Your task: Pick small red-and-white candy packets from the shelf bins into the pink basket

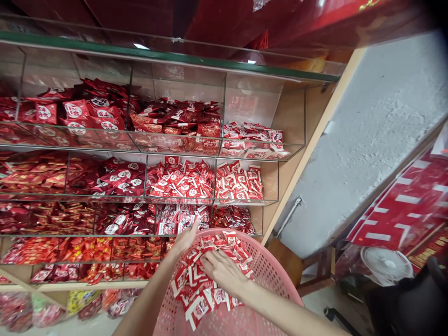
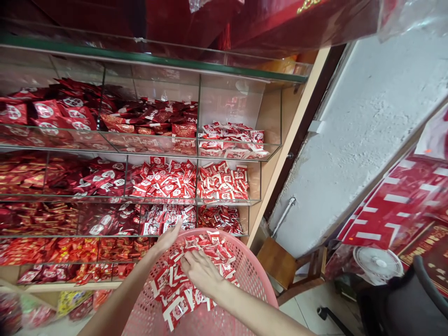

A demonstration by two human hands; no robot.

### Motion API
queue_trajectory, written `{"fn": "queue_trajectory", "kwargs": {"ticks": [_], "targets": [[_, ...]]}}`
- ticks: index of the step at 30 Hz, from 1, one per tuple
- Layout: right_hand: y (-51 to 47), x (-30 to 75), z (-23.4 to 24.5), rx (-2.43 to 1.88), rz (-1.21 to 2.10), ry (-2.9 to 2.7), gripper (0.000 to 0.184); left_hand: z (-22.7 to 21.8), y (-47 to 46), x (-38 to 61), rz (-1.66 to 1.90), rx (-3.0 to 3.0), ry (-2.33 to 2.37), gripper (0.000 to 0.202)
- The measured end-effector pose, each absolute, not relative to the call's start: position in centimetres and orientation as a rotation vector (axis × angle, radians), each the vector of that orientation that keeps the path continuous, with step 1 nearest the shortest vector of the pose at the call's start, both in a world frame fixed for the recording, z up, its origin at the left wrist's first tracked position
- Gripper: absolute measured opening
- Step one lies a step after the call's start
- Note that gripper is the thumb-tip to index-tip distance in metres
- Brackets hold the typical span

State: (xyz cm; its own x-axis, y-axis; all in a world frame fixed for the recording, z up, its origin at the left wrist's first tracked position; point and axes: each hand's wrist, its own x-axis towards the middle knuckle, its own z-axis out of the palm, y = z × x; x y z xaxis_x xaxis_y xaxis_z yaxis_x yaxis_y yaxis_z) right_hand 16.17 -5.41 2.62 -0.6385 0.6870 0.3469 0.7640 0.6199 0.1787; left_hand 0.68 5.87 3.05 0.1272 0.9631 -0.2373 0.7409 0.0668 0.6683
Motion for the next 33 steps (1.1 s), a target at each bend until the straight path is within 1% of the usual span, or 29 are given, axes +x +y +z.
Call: {"fn": "queue_trajectory", "kwargs": {"ticks": [7, 12, 20, 25, 30, 33], "targets": [[-5.2, 16.6, 2.3, -1.243, -0.461, -2.552, 0.022, 3.5, 5.9, 0.9, 0.383, 1.677, 1.673, 0.082], [-5.6, 16.7, 2.6, -1.206, -0.458, -2.599, 0.021, 3.6, 5.7, 0.9, 0.408, 1.686, 1.666, 0.082], [-5.4, 17.1, 2.2, -1.213, -0.437, -2.633, 0.028, 3.4, 5.6, 0.8, 0.424, 1.677, 1.651, 0.082], [-4.9, 17.3, 1.9, -1.229, -0.437, -2.629, 0.027, 3.7, 5.5, 0.9, 0.409, 1.643, 1.677, 0.082], [-5.0, 17.2, 2.2, -1.242, -0.415, -2.585, 0.022, 3.8, 5.5, 0.9, 0.403, 1.648, 1.682, 0.081], [-5.2, 17.1, 2.1, -1.238, -0.419, -2.572, 0.024, 3.7, 5.6, 0.8, 0.408, 1.639, 1.689, 0.082]]}}
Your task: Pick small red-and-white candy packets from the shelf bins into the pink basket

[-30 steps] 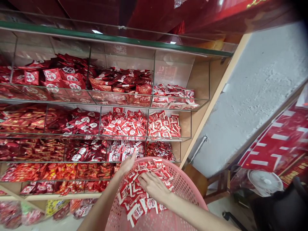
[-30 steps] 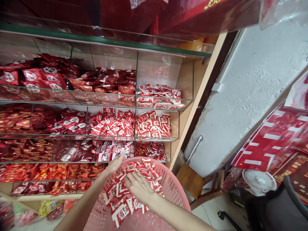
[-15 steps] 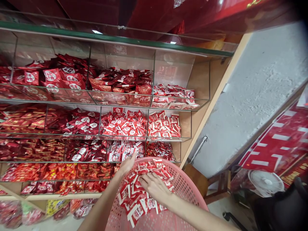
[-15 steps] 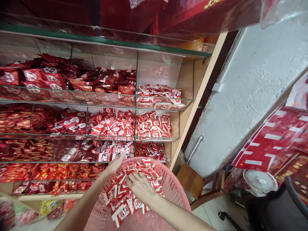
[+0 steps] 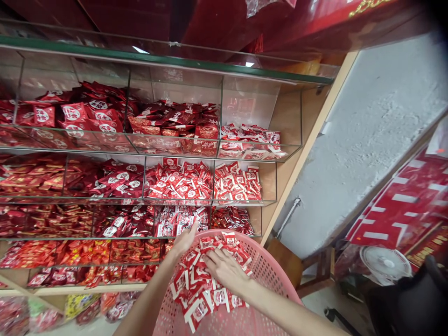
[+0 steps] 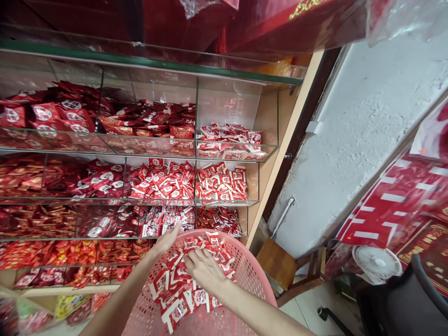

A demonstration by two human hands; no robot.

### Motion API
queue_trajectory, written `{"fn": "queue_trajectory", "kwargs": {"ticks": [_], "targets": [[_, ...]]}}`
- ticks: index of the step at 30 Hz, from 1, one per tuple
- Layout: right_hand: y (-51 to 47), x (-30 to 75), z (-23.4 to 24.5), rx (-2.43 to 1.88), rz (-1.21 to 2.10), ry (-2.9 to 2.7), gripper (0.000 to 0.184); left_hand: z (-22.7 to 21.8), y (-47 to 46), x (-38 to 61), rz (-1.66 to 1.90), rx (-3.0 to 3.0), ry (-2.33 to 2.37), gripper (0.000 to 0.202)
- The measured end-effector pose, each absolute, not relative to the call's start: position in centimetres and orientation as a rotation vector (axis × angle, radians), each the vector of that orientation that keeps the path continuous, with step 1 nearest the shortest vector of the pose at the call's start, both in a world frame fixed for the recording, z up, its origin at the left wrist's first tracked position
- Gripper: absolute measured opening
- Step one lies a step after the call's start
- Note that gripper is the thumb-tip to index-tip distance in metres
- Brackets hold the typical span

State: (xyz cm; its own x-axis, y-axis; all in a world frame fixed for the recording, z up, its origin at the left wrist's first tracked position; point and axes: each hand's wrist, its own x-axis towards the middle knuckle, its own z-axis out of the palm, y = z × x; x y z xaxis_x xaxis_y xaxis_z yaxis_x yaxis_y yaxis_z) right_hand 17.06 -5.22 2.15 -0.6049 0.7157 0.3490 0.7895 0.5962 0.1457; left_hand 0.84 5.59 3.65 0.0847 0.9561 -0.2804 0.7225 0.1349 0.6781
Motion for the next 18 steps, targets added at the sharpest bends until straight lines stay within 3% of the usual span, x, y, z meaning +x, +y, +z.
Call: {"fn": "queue_trajectory", "kwargs": {"ticks": [10, 18], "targets": [[-4.5, 19.6, 4.6, -1.401, -0.385, -2.423, 0.029, 4.1, 5.0, 0.9, 0.419, 1.610, 1.645, 0.082], [-4.6, 21.2, 3.7, -1.421, -0.284, -2.483, 0.028, 3.8, 5.2, 0.8, 0.430, 1.589, 1.661, 0.083]]}}
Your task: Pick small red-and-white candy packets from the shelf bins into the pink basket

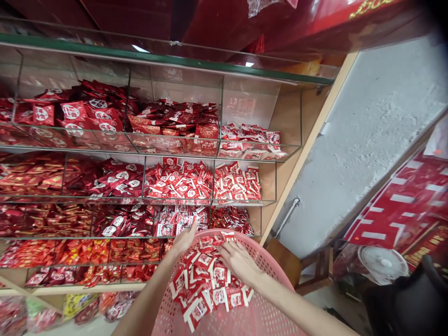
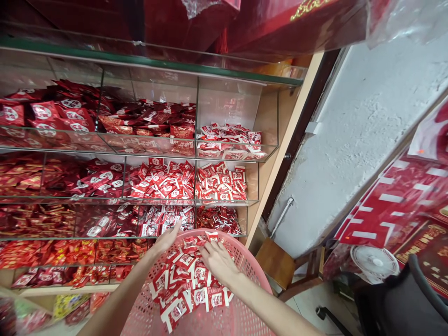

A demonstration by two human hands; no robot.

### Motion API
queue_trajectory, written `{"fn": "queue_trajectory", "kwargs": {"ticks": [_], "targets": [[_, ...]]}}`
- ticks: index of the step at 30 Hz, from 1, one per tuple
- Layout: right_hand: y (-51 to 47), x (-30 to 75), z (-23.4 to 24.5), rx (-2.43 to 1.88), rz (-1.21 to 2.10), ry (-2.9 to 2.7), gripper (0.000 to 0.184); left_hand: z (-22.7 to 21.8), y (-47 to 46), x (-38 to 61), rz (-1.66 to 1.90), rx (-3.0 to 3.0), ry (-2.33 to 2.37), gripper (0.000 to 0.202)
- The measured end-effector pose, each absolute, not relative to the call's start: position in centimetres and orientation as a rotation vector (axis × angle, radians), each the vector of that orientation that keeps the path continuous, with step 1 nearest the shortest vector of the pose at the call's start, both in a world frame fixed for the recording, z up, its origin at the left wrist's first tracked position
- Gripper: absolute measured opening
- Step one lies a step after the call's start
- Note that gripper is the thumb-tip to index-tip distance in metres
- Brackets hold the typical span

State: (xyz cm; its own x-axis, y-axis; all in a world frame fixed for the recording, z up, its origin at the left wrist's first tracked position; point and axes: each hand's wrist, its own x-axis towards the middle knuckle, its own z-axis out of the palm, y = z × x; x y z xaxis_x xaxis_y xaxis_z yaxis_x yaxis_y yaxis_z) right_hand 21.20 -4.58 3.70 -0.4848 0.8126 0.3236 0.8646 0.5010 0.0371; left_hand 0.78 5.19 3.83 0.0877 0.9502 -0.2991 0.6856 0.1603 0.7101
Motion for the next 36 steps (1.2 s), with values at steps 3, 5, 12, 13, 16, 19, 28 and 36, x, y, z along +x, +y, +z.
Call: {"fn": "queue_trajectory", "kwargs": {"ticks": [3, 5, 12, 13, 16, 19, 28, 36], "targets": [[-3.9, 21.6, 4.5, -1.508, -0.263, -2.379, 0.028, 3.6, 5.2, 0.8, 0.467, 1.553, 1.657, 0.082], [-3.3, 22.1, 4.9, -1.601, -0.250, -2.281, 0.028, 3.7, 5.1, 0.8, 0.469, 1.534, 1.670, 0.081], [-3.2, 22.4, 3.9, -1.640, -0.195, -2.273, 0.031, 4.1, 5.0, 0.8, 0.427, 1.544, 1.658, 0.080], [-3.3, 22.4, 3.7, -1.629, -0.204, -2.282, 0.030, 4.0, 5.0, 0.8, 0.432, 1.550, 1.661, 0.080], [-3.5, 22.4, 3.8, -1.599, -0.204, -2.278, 0.025, 3.7, 5.2, 0.7, 0.461, 1.565, 1.662, 0.082], [-3.0, 23.0, 5.5, -1.525, -0.212, -2.214, 0.026, 3.5, 5.2, 0.7, 0.477, 1.555, 1.679, 0.084], [1.6, 25.8, 15.1, -1.427, -0.420, -1.859, 0.023, 3.9, 5.1, 0.8, 0.444, 1.560, 1.690, 0.082], [8.0, 27.5, 18.8, -1.755, -0.516, -1.858, 0.031, 4.0, 5.1, 0.9, 0.421, 1.574, 1.681, 0.083]]}}
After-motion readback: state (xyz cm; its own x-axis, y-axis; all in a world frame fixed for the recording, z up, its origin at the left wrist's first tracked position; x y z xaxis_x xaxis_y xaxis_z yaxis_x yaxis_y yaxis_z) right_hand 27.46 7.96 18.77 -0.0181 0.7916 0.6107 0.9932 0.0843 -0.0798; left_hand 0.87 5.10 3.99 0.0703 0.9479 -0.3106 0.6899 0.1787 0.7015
